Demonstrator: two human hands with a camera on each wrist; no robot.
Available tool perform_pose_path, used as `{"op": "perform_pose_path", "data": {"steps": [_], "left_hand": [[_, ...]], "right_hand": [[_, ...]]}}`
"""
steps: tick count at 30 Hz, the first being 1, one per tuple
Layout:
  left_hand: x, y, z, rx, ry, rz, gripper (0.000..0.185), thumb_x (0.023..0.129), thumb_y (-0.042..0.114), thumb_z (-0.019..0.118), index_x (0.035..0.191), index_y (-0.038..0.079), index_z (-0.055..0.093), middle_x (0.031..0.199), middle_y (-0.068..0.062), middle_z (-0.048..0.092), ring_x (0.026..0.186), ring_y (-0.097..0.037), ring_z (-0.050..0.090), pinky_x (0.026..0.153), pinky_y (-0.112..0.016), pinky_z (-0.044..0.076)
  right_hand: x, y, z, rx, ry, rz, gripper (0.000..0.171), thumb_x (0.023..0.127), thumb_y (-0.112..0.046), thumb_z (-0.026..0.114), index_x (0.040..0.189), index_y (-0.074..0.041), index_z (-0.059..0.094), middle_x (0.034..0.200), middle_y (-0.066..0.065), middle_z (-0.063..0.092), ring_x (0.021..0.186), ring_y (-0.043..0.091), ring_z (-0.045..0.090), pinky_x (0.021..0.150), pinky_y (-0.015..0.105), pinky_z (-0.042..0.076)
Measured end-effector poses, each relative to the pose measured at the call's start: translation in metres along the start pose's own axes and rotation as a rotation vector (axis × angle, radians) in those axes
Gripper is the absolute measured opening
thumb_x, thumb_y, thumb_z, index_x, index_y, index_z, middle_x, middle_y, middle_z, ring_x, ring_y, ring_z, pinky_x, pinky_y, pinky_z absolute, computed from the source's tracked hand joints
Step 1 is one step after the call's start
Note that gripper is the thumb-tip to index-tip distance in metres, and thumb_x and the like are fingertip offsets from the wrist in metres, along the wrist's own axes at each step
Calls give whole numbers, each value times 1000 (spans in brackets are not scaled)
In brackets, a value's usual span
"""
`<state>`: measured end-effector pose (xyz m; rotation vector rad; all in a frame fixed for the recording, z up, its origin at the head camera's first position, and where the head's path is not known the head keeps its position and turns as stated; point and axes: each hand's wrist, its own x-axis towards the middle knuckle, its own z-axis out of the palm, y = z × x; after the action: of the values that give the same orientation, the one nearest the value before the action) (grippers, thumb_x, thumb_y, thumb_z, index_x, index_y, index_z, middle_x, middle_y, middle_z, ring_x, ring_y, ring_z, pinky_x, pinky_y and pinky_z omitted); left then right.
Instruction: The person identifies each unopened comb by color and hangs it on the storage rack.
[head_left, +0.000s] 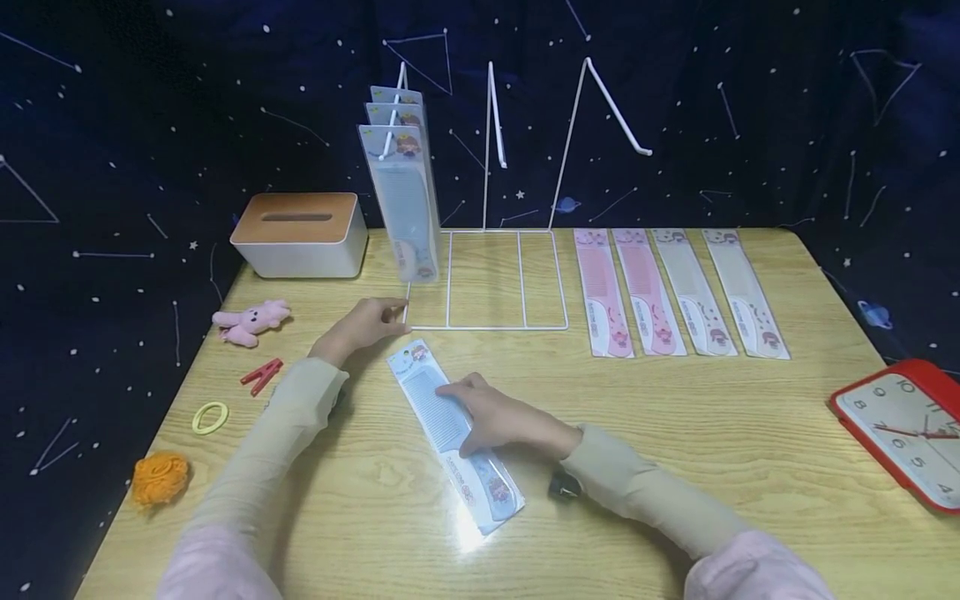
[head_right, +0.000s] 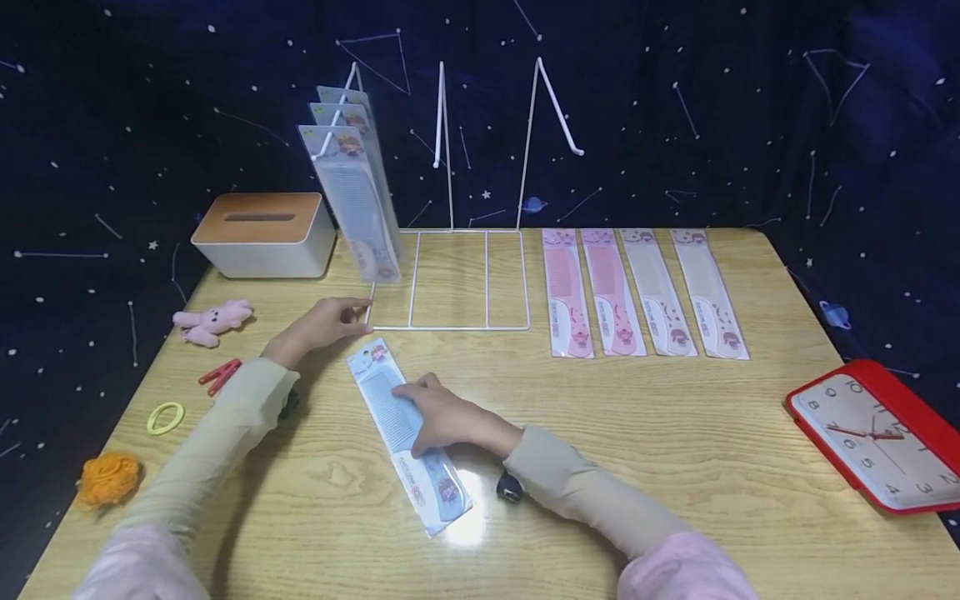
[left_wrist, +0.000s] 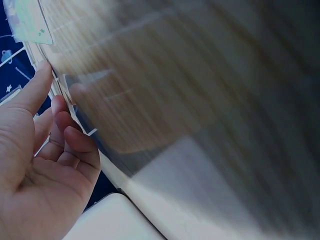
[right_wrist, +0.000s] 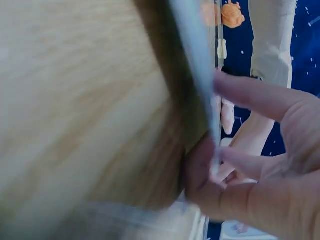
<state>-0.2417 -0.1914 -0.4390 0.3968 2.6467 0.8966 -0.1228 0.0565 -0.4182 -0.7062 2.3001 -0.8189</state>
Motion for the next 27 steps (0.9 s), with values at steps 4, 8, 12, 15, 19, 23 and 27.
{"op": "perform_pose_path", "data": {"steps": [4, 8, 12, 15, 19, 23, 27], "left_hand": [[-1, 1, -1, -10, -10, -12, 60, 90, 21, 66, 139, -2, 43, 77, -4, 52, 66, -14, 43, 61, -28, 38], [0, 1, -1, -13, -12, -9, 59, 90, 20, 66, 139, -2, 43, 75, -4, 51, 64, -13, 42, 59, -26, 38], [0, 1, 0, -8, -7, 14, 52, 92, 10, 61, 139, -3, 43, 84, -12, 57, 72, -20, 50, 65, -31, 44], [0, 1, 0, -5, 6, 42, 46, 92, 5, 58, 135, -5, 47, 106, -22, 62, 96, -32, 59, 86, -41, 49], [0, 1, -1, 17, 17, 54, 32, 91, 11, 62, 119, -6, 58, 101, -20, 63, 93, -32, 59, 87, -42, 47], [0, 1, -1, 24, 7, 39, 43, 89, 17, 66, 123, -6, 56, 82, -9, 54, 74, -19, 47, 67, -31, 42], [0, 3, -2, -3, -6, 14, 58, 89, 18, 66, 137, -5, 44, 85, -8, 54, 74, -17, 46, 64, -28, 40]], "right_hand": [[-1, 10, -2, 116, -33, -28, 90, 70, -5, 81, 147, -14, 35, 144, 18, 37, 113, 30, 50, 95, 44, 44], [-4, 18, -1, 250, -42, -89, 88, 72, 0, 77, 147, -13, 32, 152, 17, 28, 127, 37, 43, 103, 48, 38], [-10, 20, -2, 442, -16, -96, 89, 72, 10, 71, 147, -16, 32, 147, 22, 31, 128, 42, 41, 98, 48, 44], [-16, 15, -10, 517, 56, -117, 89, 72, 14, 68, 146, -21, 32, 145, 21, 33, 126, 44, 43, 94, 47, 46], [-19, 5, -30, 553, 193, -246, 86, 73, 18, 63, 146, -13, 30, 140, 21, 36, 119, 42, 49, 89, 43, 51], [-17, -11, -55, 583, 329, -383, 82, 73, 22, 58, 145, -4, 28, 127, 25, 40, 109, 39, 54, 84, 39, 53], [-15, -30, -78, 570, 419, -463, 80, 75, 21, 57, 145, -4, 28, 126, 25, 41, 105, 37, 55, 82, 41, 54]]}}
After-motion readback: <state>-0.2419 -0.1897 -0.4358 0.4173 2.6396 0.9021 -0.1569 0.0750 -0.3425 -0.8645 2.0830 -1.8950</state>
